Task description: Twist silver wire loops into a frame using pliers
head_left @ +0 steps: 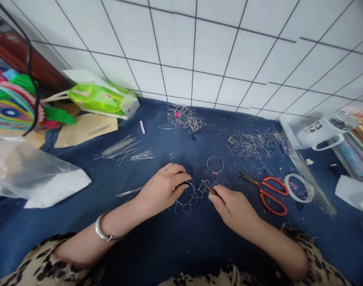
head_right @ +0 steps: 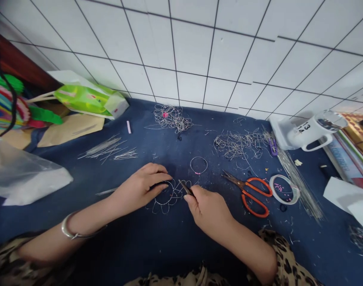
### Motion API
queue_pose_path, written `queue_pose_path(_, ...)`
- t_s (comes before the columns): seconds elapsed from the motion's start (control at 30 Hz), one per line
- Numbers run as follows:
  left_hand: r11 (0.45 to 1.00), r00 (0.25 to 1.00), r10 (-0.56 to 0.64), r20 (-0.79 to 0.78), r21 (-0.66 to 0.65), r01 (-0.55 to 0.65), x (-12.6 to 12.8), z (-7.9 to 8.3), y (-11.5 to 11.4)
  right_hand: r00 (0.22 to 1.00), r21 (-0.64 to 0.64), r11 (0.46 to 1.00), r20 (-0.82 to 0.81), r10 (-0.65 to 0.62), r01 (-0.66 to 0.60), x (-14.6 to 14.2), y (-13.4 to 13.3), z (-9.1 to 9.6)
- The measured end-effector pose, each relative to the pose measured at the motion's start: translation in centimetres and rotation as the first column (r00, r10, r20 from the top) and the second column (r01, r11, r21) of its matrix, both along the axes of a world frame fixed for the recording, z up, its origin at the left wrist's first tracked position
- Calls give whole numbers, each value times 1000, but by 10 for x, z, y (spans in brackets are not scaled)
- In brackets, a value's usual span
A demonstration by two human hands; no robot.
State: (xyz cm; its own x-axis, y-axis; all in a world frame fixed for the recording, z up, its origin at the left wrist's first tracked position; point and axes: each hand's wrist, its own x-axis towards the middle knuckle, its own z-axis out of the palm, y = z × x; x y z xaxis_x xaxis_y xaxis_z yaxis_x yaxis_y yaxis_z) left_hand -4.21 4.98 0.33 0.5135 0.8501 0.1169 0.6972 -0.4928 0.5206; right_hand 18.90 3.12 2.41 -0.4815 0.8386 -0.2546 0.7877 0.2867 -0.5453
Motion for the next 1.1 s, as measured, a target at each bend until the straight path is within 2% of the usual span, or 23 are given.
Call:
queue_pose_path(0.13, 999, 1000, 7, 24, -32, -6, 2, -2, 0, 999, 19, 1000, 48, 22, -23, 0, 0, 2)
queue_pose_path(0.33, 987, 982, 70, 174, -156, -43, 0, 4, -2, 995, 56, 997, 85, 44, -49, 0, 0, 0)
queue_pose_path(0.43, 980, 975, 94, 200, -193, -55, 1, 6, -4, 993, 75, 996, 107, 47, -55, 0, 0, -1)
queue_pose_path(0.6, 965, 972, 107, 207, -258, -52, 6, 8, -8, 994, 72, 996, 102, 49, -57, 1, 0, 0)
queue_pose_path(0.77, 947, 943, 150, 298, -317, -50, 12, 11, -11, 997, 66, 997, 73, 34, -39, 1, 0, 2)
queue_pose_path(0.97, 878, 937, 200, 285, -477, -42, 16, 13, -14, 1000, 25, 1000, 13, 3, -3, 1, 0, 2)
queue_pose_path(1.1, 903, 918, 166, 361, -430, 5, 17, 5, -16, 1000, 31, 999, 10, -7, 7, 2, -1, 1)
